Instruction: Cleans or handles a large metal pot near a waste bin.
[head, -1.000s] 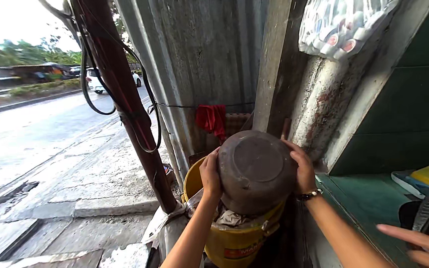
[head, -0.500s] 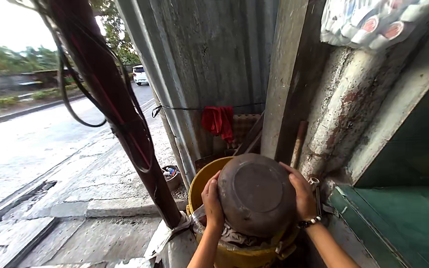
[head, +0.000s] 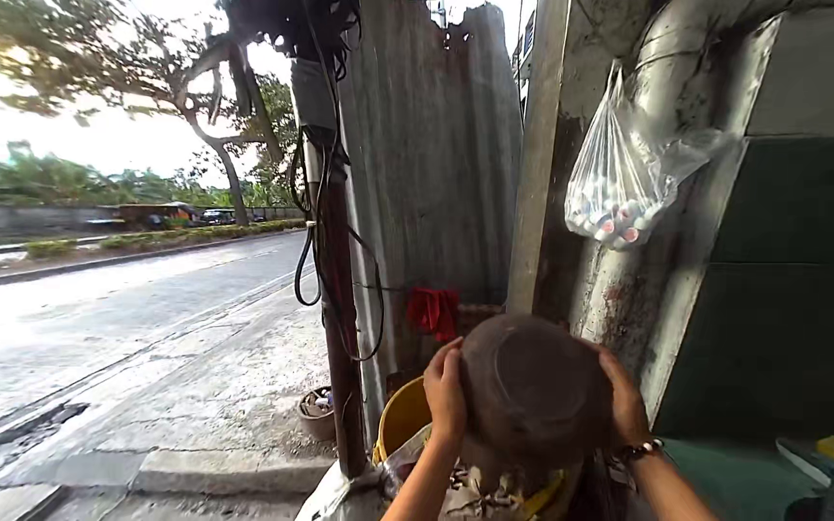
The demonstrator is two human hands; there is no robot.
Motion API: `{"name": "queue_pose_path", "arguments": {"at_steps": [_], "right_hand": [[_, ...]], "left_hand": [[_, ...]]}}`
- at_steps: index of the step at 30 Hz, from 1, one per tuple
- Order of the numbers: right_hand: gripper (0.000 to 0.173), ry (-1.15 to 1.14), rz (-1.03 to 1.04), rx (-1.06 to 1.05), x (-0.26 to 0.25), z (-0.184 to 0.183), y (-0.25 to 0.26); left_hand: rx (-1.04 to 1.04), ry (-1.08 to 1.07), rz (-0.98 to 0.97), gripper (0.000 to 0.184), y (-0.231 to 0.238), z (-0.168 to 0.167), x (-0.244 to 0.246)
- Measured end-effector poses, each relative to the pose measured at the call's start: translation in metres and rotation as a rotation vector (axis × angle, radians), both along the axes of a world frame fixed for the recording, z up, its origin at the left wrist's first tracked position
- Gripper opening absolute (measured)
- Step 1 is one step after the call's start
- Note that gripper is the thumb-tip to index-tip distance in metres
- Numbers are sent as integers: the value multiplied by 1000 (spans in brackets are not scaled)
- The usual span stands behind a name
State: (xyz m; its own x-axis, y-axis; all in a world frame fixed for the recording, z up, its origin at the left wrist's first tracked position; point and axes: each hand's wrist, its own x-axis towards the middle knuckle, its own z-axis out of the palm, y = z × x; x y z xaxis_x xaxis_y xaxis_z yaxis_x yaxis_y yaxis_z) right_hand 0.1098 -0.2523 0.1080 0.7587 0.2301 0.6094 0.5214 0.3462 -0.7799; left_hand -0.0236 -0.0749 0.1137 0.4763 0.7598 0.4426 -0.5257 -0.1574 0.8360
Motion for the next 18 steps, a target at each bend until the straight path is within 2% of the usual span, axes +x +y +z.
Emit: {"name": "queue_pose_path", "arguments": {"at_steps": [2,6,8,15,18], "right_hand": [[53,-62,-16,8,-12,-2,-11],[52,8,-84,-163,-29,-24,-22],[54,14,-81,-145,-33,-36,-24],[52,-25,2,108,-46,-22,-34],[50,-3,-31,38,-51,-13,-40]], "left_hand": [[3,-33,1,41,-11,-7,-13],[-124,97,64,37,-28,-44,-31],[-155,52,59,37,-32,-57,-35],[10,-152,78,43,-41,-32,-44],[38,-80,102,40,-44,-28,-48]]}}
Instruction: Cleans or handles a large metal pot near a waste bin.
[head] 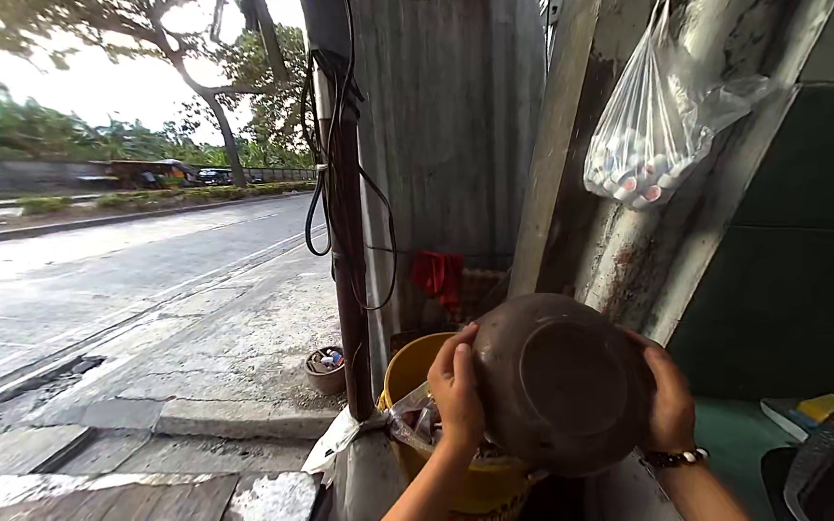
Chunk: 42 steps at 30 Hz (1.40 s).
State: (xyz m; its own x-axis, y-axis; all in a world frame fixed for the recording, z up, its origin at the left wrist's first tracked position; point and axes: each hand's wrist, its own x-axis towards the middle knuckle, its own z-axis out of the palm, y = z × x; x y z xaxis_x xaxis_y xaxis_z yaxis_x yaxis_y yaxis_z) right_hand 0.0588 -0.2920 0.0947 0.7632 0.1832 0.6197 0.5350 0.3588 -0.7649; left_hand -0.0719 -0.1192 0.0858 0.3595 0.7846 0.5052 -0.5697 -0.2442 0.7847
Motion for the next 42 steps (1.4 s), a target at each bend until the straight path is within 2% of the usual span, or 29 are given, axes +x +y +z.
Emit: {"name": "queue_pose_path", "arguments": {"at_steps": [3,6,11,16,21,23,24,27,29,34,37,39,42], "right_hand": [[53,130,-15,-88,-5,2,0],[54,114,38,-12,-5,4,-3],[58,-13,-15,49,1,2,1],[57,-8,15,80,14,-5,14],[53,-30,12,-20,32,-25,34],[52,-15,-2,-76,40,-42,45],[52,7,-4,-105,43,-50,51],[53,87,6,-179,53,-68,68],[53,122,24,-224,62,-69,77],[46,183,90,-254,87,-84,84],[46,177,69,-242,98,-108,105],[44,200,50,-257,100,-121,125],[42,238,72,-303,98,-114,132]], "left_hand": [[-113,174,-3,35,-1,-4,-3],[-98,96,-38,37,-3,-1,1],[76,-1,-125,46,13,2,15],[8,-62,-102,41,21,-4,24],[-22,3,-28,35,36,-28,26],[2,107,-48,32,48,-44,28],[38,190,-90,38,55,-51,28],[74,444,-302,83,76,-62,26],[16,493,-385,94,87,-63,31],[-69,490,-343,89,87,-70,45],[-33,436,-280,93,105,-97,63],[-48,424,-244,90,121,-114,70],[-87,444,-257,81,127,-114,69]]}}
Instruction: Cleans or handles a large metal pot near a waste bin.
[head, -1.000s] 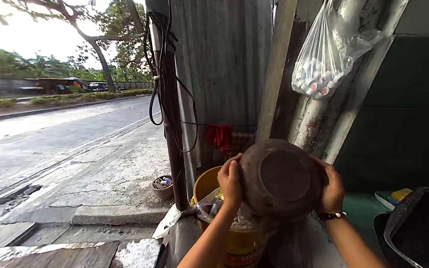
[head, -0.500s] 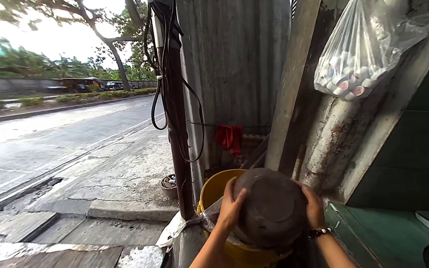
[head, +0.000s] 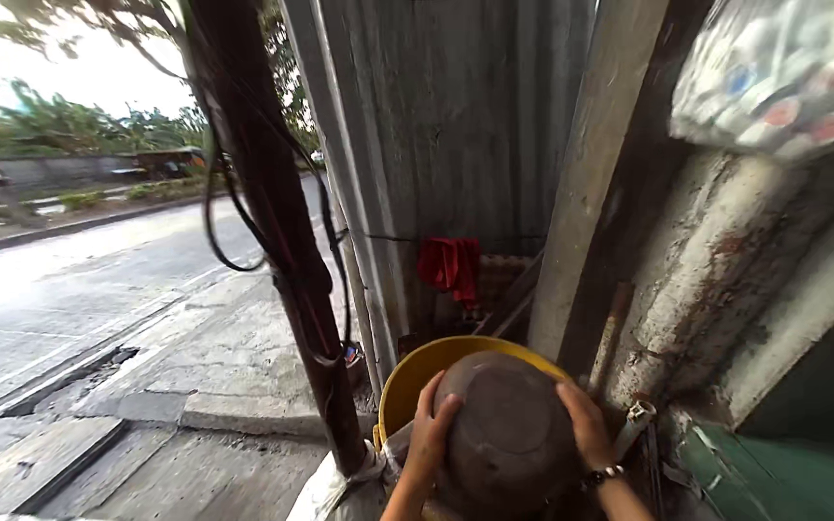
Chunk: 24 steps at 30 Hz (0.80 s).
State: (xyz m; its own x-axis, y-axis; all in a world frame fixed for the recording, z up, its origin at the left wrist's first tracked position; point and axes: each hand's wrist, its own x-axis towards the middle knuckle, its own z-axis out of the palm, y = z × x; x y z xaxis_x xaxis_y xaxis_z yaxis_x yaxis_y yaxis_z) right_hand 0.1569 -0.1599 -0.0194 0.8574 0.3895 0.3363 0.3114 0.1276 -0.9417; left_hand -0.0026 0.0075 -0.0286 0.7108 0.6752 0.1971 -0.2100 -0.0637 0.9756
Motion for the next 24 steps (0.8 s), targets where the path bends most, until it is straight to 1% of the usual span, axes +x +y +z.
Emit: {"name": "queue_pose_path", "arguments": {"at_steps": [2,4,5,6,7,9,14,17,21,24], "right_hand": [[43,57,37,-93,-2,18,-6],[56,225,93,-255,-11,38,-24],[61,295,108,-293,-14,47,-33],[62,343,109,-296,-18,54,-40],[62,367,104,-282,-20,57,-45],[61,353,124,-263,-27,63,-53],[61,297,106,-254,-50,83,-72],[61,288,82,-220,-64,106,-84],[66,256,58,-249,-95,146,-97],[67,194,45,-221,-105,168,-99]], "left_hand": [[-10,37,-13,79,-4,11,-1],[-93,137,-33,82,-15,21,-3],[-137,186,-54,84,-21,28,-2],[-171,209,-78,82,-28,36,-2],[-184,206,-90,76,-35,42,-3],[-173,166,-112,67,-46,54,-13],[-84,96,-99,63,-70,80,-42],[-51,61,-130,60,-75,97,-47],[-43,16,-204,57,-79,127,-59],[-8,-3,-247,61,-81,149,-73]]}}
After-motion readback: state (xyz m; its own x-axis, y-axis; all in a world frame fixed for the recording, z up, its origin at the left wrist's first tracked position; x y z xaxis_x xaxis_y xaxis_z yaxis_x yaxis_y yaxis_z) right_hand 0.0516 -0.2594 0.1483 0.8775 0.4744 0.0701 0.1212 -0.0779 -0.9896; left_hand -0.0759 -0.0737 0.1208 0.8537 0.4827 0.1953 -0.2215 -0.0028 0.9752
